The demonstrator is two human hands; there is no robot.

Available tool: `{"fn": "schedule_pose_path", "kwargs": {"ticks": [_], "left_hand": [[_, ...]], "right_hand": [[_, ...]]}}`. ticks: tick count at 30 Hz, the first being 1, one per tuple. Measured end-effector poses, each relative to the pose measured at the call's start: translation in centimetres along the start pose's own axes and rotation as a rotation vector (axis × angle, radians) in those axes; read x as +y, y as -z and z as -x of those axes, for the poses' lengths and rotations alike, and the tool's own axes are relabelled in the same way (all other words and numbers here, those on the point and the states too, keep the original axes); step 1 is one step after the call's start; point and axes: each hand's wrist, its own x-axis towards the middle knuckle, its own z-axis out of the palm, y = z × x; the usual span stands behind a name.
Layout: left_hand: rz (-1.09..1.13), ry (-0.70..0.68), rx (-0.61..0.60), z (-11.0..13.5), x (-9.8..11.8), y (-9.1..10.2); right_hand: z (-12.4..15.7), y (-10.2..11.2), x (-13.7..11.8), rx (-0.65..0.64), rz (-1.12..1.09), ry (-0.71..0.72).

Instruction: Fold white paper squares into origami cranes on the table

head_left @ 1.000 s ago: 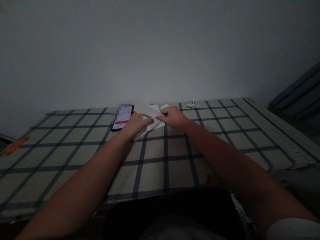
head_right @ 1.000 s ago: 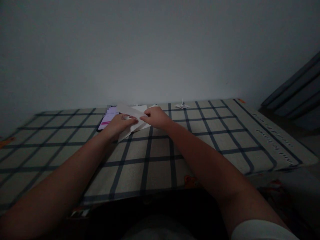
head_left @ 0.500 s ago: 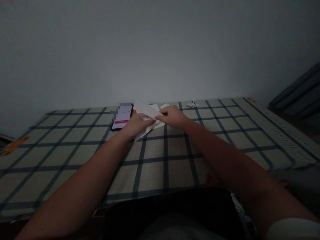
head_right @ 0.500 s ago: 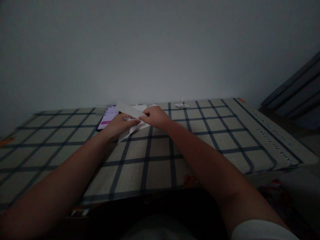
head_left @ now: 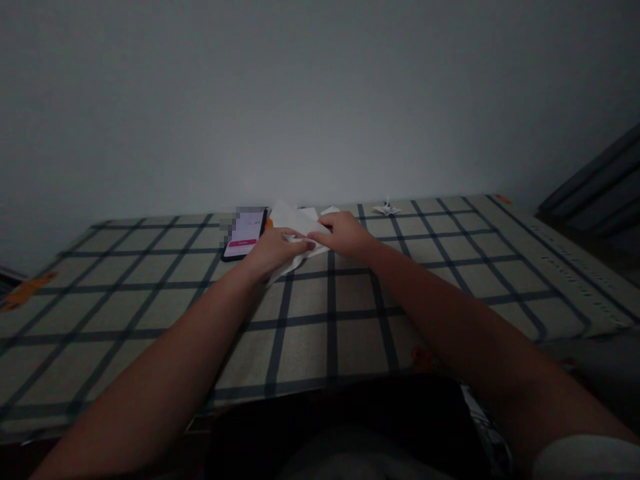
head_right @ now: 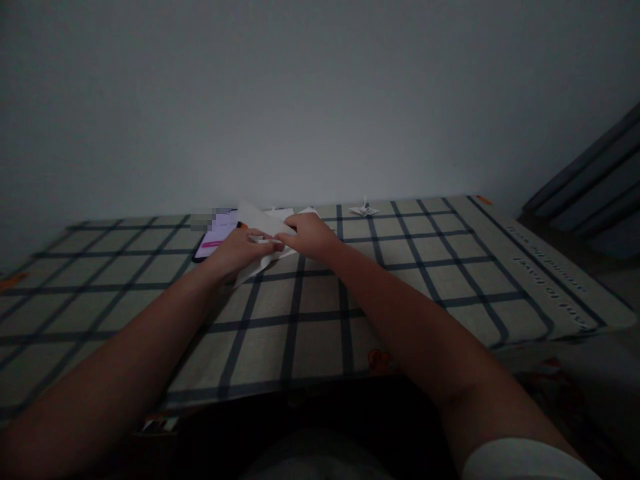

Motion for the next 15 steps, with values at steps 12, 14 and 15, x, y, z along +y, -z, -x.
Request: {"fn": "schedule_pose_path", "kwargs": {"ticks": [12, 14, 15], "left_hand": [[0.056, 0.014, 0.040, 0.25, 0.49, -0.12], [0.118, 0.037, 0.034, 0.46, 0.74, -0.10], [0.139, 0.047, 0.034, 0.54, 0.85, -0.09]], "right_hand": [[-0.03, -0.31, 0.08, 0.038, -0.053, -0.039], [-0.16, -0.45, 0.13, 0.068, -0.066, -0.077], [-0.22, -0.49, 0.18, 0.077, -0.078, -0.097]]}}
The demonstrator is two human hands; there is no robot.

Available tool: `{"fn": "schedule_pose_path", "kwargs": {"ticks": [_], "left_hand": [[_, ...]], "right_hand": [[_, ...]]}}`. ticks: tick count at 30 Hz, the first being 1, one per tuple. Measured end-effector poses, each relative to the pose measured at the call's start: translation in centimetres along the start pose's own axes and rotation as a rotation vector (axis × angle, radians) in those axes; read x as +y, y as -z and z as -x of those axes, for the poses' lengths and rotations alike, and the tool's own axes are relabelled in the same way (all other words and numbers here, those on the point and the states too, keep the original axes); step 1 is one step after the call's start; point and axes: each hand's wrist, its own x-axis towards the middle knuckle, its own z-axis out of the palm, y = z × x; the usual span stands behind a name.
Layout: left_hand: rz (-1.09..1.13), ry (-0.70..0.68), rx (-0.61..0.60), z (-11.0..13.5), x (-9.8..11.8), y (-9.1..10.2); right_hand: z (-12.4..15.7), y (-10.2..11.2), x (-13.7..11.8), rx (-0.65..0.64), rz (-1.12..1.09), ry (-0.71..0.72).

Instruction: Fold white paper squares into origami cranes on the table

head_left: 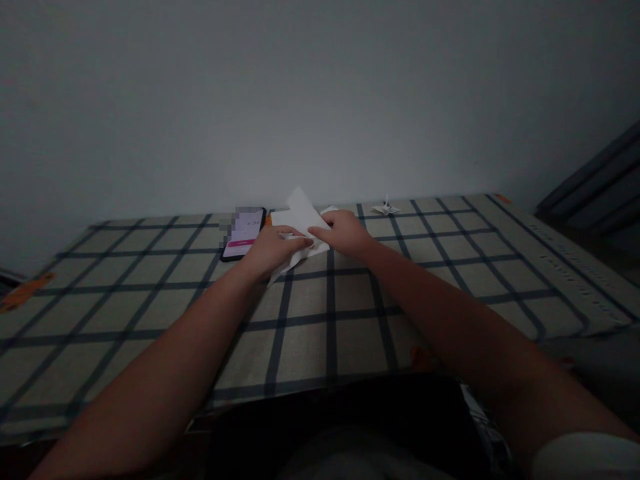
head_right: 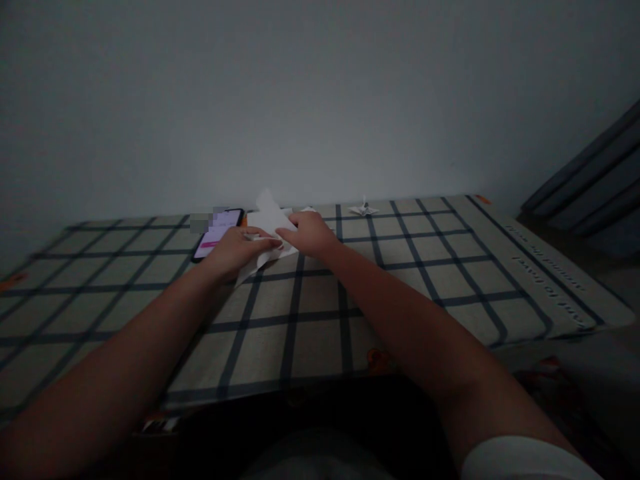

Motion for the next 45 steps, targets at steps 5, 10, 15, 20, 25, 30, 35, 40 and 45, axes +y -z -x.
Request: {"fn": "schedule_pose_path", "kwargs": {"ticks": [5, 10, 15, 20, 25, 30, 35, 40, 45], "left_hand": [[0.008, -0.041, 0.070, -0.1, 0.0, 0.0], [-0.027, -0.044, 0.091, -0.5, -0.3, 0.0], [-0.034, -0.034, 0.022, -0.4, -0.5, 0.1], [-0.067, -0.038, 0.012, -0.4, -0.4, 0.1], [-0.034, -0.038, 0.009, -0.5, -0.5, 0.1], [-0.013, -0.048, 0.085, -0.6, -0.6, 0.1], [-0.023, -0.021, 0.043, -0.4, -0.3, 0.1], [0.048, -0.007, 0.051, -0.2, -0.1, 0.1], [0.217, -0.010, 0.168, -1.1, -1.0, -0.1]], "right_hand": [[-0.1, 0.2, 0.2, -0.055, -0.079, -0.030], [0.1, 0.6, 0.1, -0.079, -0.053, -0.021], [0.1, 0.5, -0.1, -0.079, -0.015, -0.002], [-0.1, 0.2, 0.0, -0.062, -0.015, -0.050], [-0.1, 0.5, -0.1, -0.070, -0.049, -0.123], [0.0, 0.8, -0.1, -0.097, -0.065, -0.062], [0.1, 0.8, -0.4, -0.086, -0.034, -0.061], [0.0, 1.1, -0.5, -0.021, -0.092, -0.116], [-1.0, 2.7, 1.4, 0.271, -0.283, -0.282]]}}
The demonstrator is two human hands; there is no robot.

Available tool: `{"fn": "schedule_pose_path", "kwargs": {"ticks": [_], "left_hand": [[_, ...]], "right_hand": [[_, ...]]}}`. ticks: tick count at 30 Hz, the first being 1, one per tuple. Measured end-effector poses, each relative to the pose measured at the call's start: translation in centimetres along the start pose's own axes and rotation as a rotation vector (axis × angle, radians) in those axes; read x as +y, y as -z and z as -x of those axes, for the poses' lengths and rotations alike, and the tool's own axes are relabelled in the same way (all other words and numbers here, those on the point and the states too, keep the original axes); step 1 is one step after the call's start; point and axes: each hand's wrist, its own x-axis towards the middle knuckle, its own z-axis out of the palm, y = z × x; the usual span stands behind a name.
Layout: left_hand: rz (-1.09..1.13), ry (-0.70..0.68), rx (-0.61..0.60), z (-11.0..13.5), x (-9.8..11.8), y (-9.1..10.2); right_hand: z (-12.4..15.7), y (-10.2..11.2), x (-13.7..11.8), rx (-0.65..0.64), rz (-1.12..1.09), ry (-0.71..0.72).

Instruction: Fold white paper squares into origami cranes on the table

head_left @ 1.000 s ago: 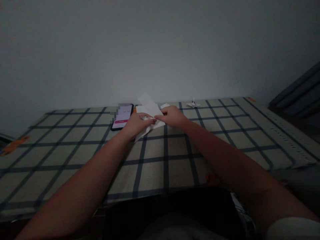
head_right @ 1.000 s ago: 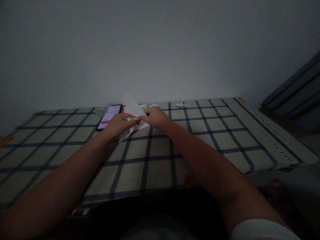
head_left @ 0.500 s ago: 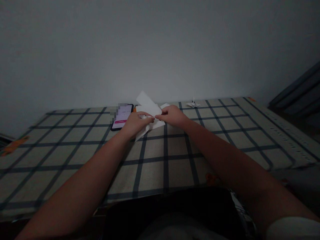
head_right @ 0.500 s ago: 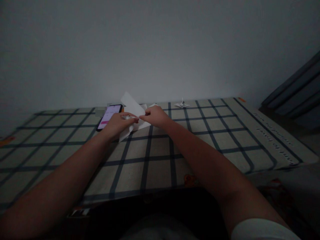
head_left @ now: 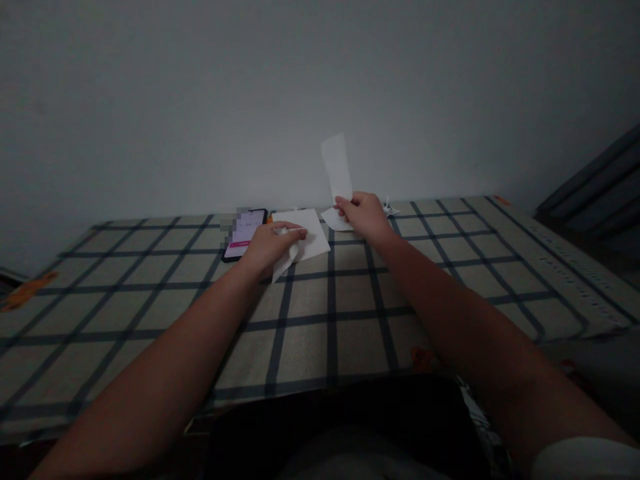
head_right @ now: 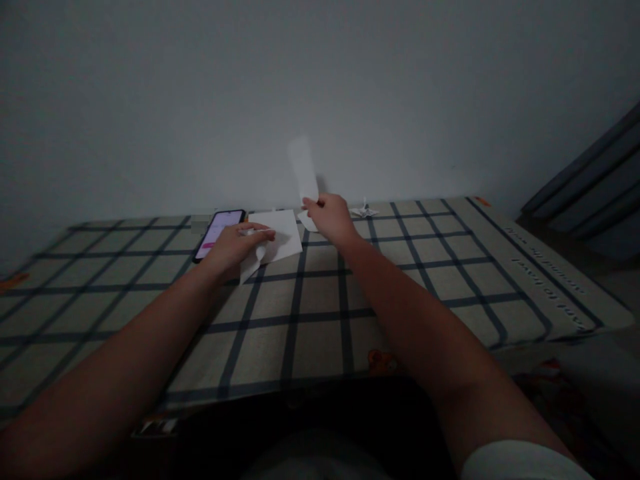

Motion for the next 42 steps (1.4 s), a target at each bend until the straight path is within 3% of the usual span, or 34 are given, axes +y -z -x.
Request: {"fn": "schedule_pose_path", "kwargs": {"ticks": [3, 7, 13, 17, 21, 24, 27, 30, 32, 34, 36, 39, 42], "left_hand": [[0.182, 0.062, 0.004, -0.9, -1.0, 0.0], [0.248, 0.155, -0.072, -1.5, -1.8, -0.1], [0.316, 0.182, -0.059, -1.0, -1.1, -0.2], [0.390, 0.195, -0.052, -1.0, -0.8, 0.0], [0.448, 0.166, -0.048, -1.0, -0.8, -0.1], [0.446, 0.129, -0.037, -1.1, -0.9, -0.2], [0.450, 0.099, -0.007, -1.1, -0.7, -0.3], [0.476, 0.062, 0.016, -0.9, -0.5, -0.3], [0.477, 0.023, 0.012, -0.7, -0.4, -0.4], [0.462, -0.020, 0.003, -0.6, -0.3, -0.4], [0.445, -0.046, -0.013, -0.5, -0.3, -0.5], [0.445, -0.050, -0.061, -0.6, -0.3, -0.4], [0.476, -0.005, -0.118, -0.7, -0.4, -0.3]], "right_hand": [[-1.2, 1.3, 1.0, -0.004, -0.116, -0.025], [-2.0, 2.9, 1.7, -0.080, -0.015, -0.036], [-2.1, 4.5, 2.2, -0.492, 0.249, -0.204], [-1.7, 4.8, 2.5, -0.613, 0.379, -0.220], [-1.3, 4.4, 2.3, -0.591, 0.611, -0.163], [-1.2, 4.3, 2.1, -0.502, 0.663, -0.153], [-1.1, 4.1, 1.9, -0.277, 0.654, -0.142], [-0.6, 3.0, 1.0, -0.052, 0.496, 0.036], [0.1, 1.7, 0.3, -0.144, 0.272, 0.184], [0.8, 0.1, -0.3, -0.311, 0.073, 0.205], [1.5, -1.3, -0.6, -0.386, -0.058, 0.208], [1.8, -2.3, -0.4, -0.379, -0.140, 0.161], [1.5, -2.2, 0.1, -0.277, -0.190, 0.087]]}}
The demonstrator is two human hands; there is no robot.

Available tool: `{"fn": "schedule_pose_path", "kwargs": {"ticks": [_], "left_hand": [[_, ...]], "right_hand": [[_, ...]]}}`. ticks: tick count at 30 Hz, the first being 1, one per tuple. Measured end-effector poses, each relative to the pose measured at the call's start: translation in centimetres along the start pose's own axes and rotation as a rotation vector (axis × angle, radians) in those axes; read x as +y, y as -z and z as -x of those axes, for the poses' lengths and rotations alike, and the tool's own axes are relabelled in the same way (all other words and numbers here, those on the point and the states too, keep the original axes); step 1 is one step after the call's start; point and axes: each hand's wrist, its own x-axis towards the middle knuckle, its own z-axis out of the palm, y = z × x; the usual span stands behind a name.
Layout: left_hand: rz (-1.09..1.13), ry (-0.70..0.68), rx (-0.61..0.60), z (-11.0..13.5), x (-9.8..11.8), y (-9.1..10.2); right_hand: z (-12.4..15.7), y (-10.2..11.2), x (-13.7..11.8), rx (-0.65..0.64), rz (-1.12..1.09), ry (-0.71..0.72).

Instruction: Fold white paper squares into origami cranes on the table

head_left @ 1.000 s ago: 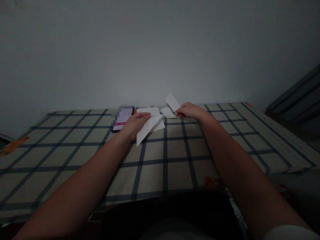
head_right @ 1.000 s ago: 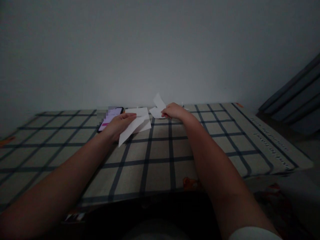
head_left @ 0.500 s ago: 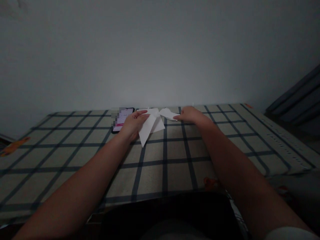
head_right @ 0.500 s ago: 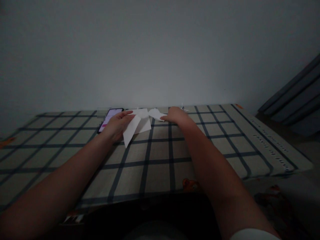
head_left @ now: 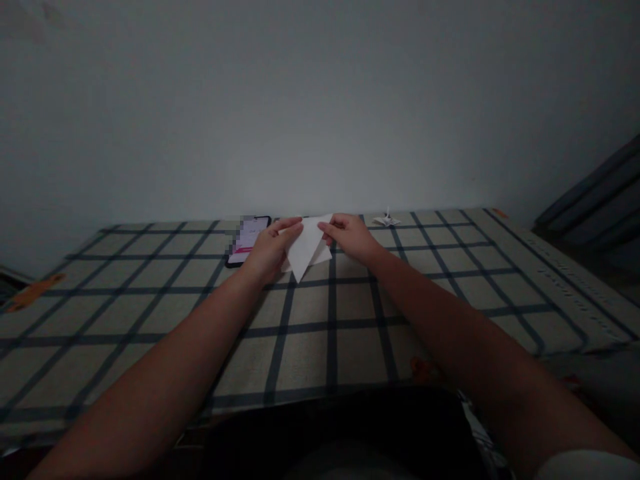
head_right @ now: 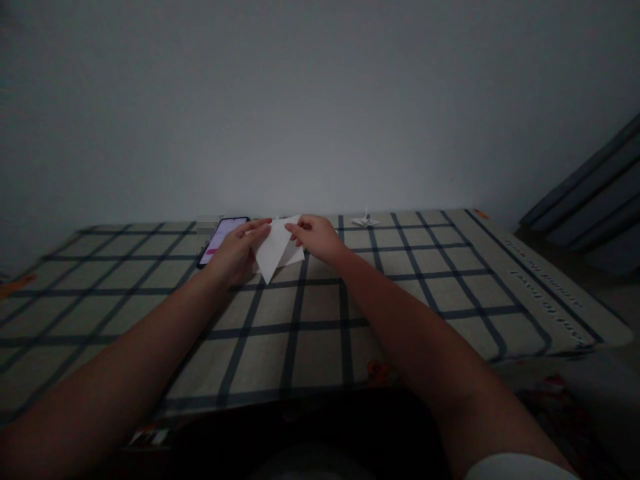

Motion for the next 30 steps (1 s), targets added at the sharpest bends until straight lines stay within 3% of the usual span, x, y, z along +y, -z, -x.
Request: {"fn": "schedule_pose_path", "kwargs": {"ticks": [5, 10, 13, 16, 20, 22, 26, 30], "left_hand": [[0.013, 0.083, -0.078, 0.1, -0.1, 0.4], [-0.035, 0.081, -0.123, 0.5, 0.0, 0.1], [-0.043, -0.010, -0.020, 0.6, 0.1, -0.1], [-0.172, -0.134, 0.047, 0.6, 0.4, 0.0], [-0.505, -0.316, 0.034, 0.9, 0.7, 0.2], [-0.557, -0.391, -0.001, 1.0, 0.6, 0.2], [-0.487, -0.433, 0.035, 0.6, 0.2, 0.4], [-0.227, -0.370, 0.133, -0.4, -0.4, 0.7]], "right_hand": [[-0.8, 0.8, 0.9, 0.072, -0.185, -0.110], [-1.1, 0.6, 1.6, 0.125, -0.221, -0.101], [-0.9, 0.3, 1.4, 0.226, -0.205, 0.005], [-0.3, -0.4, 0.7, 0.141, -0.199, 0.107], [0.1, -1.6, 0.2, 0.087, -0.228, 0.003], [0.0, -1.9, 0.2, 0.082, -0.258, -0.058], [-0.6, -1.5, 0.7, 0.064, -0.362, -0.114], [-0.9, -0.6, 1.3, 0.008, -0.421, -0.103]]}}
